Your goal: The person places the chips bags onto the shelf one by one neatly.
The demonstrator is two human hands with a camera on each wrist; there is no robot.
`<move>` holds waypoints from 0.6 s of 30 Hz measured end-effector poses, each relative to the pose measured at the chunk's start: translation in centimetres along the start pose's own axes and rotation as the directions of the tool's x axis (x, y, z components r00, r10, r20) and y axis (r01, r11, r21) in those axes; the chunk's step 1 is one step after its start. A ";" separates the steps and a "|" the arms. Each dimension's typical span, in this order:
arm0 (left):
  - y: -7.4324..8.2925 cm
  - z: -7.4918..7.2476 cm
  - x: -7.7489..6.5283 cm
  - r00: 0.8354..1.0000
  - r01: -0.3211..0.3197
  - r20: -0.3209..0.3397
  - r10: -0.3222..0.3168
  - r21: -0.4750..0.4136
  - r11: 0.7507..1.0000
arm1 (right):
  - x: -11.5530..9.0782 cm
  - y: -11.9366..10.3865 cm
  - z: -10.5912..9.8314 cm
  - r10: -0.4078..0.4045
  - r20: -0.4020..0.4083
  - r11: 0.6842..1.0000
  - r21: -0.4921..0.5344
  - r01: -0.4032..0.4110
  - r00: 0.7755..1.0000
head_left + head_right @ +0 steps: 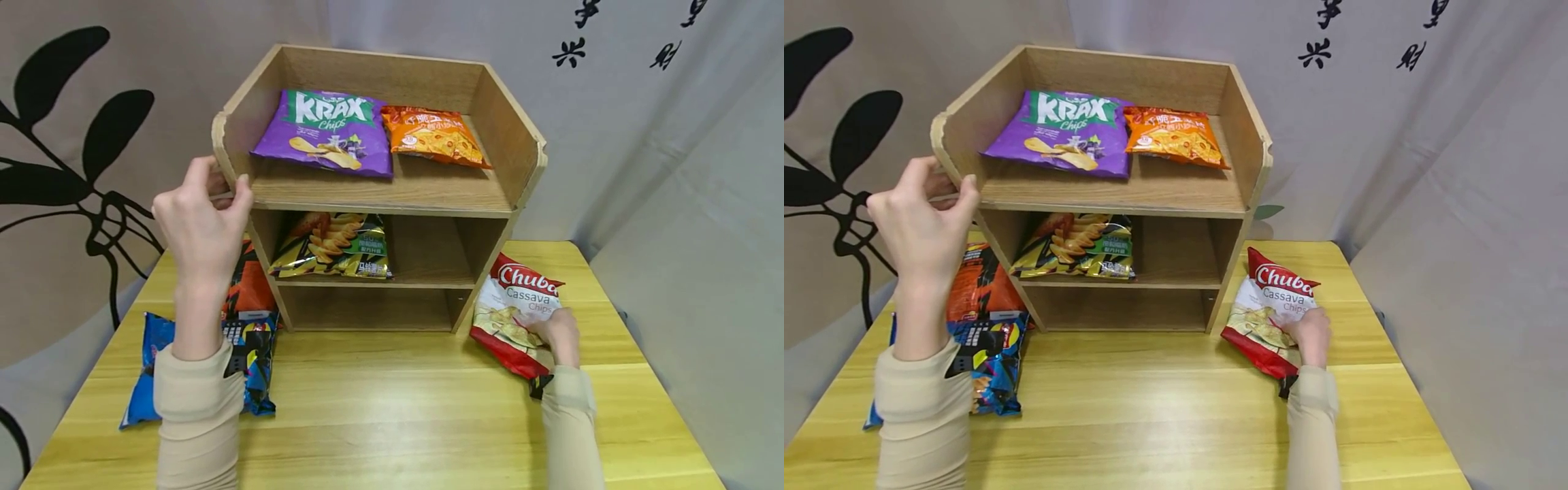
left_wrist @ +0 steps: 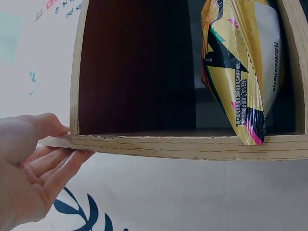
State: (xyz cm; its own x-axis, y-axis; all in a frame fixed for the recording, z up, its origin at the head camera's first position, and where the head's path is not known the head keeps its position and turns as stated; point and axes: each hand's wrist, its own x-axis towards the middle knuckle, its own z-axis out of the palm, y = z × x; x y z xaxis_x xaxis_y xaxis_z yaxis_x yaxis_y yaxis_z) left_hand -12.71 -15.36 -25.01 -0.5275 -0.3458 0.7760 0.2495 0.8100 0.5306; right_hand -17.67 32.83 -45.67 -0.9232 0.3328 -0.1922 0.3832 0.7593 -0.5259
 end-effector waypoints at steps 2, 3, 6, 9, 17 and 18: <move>0.0 0.0 0.0 1.000 0.000 -0.003 0.000 -0.001 1.000 | -0.1 0.2 0.1 0.006 -0.010 0.999 0.040 -0.006 1.000; -0.1 0.1 0.0 1.000 -0.001 -0.004 0.001 -0.002 1.000 | -0.2 0.3 0.0 0.007 -0.020 0.998 0.063 -0.005 1.000; 0.0 0.1 -0.1 1.000 -0.003 -0.005 0.003 -0.002 1.000 | -0.3 0.7 0.0 -0.007 -0.057 0.993 0.116 0.014 0.998; 0.0 0.2 -0.1 1.000 -0.008 -0.011 0.008 -0.005 1.000 | -0.3 1.1 0.0 -0.018 -0.084 0.986 0.165 0.031 0.996; 0.0 0.1 -0.1 1.000 -0.013 -0.015 0.013 -0.003 1.000 | 0.0 1.5 0.1 -0.005 -0.145 0.971 0.235 0.039 0.989; 0.0 0.2 -0.1 1.000 -0.006 -0.017 0.005 -0.008 1.000 | 0.0 1.4 0.1 -0.004 -0.166 0.968 0.247 0.045 0.986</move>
State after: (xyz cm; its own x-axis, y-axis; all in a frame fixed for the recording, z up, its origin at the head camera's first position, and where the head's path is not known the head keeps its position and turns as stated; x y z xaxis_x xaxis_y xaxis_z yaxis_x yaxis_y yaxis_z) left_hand -12.79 -15.23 -25.08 -0.5121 -0.3495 0.7846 0.2587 0.8083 0.5289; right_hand -17.12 33.83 -46.47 -0.9069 0.4185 -0.0498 0.3221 0.6121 -0.7222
